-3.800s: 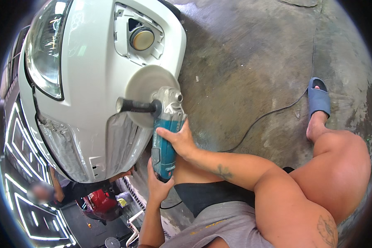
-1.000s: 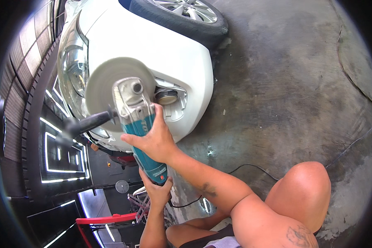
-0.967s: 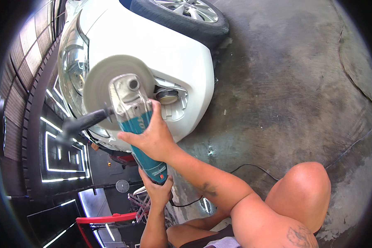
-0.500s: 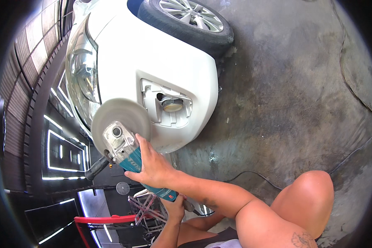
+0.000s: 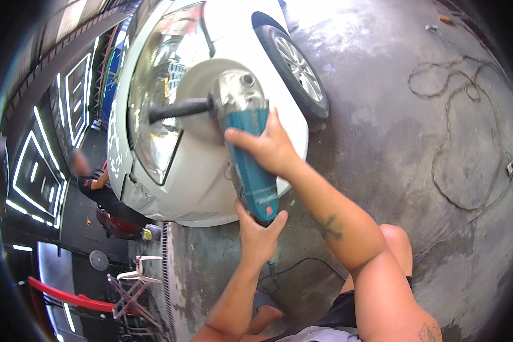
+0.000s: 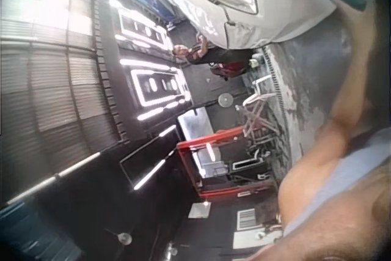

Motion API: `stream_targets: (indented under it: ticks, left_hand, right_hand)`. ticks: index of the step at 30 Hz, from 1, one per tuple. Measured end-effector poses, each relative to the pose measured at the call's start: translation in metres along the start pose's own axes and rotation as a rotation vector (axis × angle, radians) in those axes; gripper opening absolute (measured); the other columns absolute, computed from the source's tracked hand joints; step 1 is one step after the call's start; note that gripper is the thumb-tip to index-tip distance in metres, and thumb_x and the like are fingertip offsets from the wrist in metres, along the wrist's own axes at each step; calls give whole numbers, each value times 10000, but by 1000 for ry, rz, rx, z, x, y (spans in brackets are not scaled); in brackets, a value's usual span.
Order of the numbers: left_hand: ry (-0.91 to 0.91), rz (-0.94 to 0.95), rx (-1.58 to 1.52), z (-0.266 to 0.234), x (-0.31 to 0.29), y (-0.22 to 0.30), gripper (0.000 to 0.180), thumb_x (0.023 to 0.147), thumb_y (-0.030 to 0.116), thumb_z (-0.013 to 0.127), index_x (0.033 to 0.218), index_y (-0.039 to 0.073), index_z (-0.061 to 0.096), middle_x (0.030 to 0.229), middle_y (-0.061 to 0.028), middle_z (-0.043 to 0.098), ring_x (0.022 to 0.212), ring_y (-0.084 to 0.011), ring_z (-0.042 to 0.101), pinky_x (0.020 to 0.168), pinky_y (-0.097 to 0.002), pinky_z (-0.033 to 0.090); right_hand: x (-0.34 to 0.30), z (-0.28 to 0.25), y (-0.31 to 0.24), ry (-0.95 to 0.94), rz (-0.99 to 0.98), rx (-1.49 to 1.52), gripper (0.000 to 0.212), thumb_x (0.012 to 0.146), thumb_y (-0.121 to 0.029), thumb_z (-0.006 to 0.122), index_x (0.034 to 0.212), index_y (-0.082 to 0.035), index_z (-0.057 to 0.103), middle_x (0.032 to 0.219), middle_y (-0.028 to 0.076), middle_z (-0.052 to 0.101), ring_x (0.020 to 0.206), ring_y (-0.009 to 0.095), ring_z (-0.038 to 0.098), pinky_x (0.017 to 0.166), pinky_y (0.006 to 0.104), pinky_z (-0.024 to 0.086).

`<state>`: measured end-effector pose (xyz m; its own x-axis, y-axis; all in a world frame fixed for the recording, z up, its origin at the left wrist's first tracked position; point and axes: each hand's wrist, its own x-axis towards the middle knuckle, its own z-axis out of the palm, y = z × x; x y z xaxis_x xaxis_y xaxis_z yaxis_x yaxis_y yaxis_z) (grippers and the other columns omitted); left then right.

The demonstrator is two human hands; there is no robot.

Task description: The person uses an angle grinder to smooth the front bumper of a white car. They move the tool across the bumper surface, focusing on the area around the headlight and lower edge.

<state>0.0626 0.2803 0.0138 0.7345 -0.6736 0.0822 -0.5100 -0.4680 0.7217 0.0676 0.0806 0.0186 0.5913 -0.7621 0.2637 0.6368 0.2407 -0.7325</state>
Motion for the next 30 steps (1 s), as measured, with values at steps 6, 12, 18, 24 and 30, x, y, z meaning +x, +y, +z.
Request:
stream_targets:
  ticks: [6,12,18,24,30]
  left_hand:
    - [-134,79,-294,-38,11,17,1143,944,210,854,1725,-14,51,1577,-316,503,1396,-373,593,1181,-468,462]
    - [-26,-142,54,-34,-33,-65,1124,877,298,884,1690,38,153,1456,-384,611,1337,-522,647,1123,-545,512]
    - [27,-382,135,-79,-86,-180,1080,815,193,890,1665,31,244,1544,-341,566,1415,-453,612,1139,-504,509]
    - [111,-330,-128,-85,-98,-254,1014,749,29,886,1611,38,352,1454,-180,611,1343,-335,642,1087,-452,538]
    - [82,-330,-166,-65,-79,-220,1001,758,74,891,1608,25,365,1437,-212,650,1319,-368,675,1047,-459,564]
  right_hand:
    - [13,24,-36,-9,16,44,715,931,-328,892,1421,-24,469,1129,132,674,909,200,723,782,383,642]
    - [-72,38,34,61,-29,-132,842,905,-282,915,1493,-23,371,1267,165,653,1141,244,681,1004,421,577]
    - [-153,98,116,9,-34,-314,1232,816,-378,994,1643,34,178,1463,257,585,1342,342,610,1170,455,467]
    - [-186,138,156,-114,9,-361,1298,772,-331,1024,1672,-3,149,1535,248,516,1435,338,542,1219,470,422]
    - [-164,125,139,-131,-46,-482,1269,794,-347,1003,1683,5,169,1511,303,569,1409,393,603,1194,483,460]
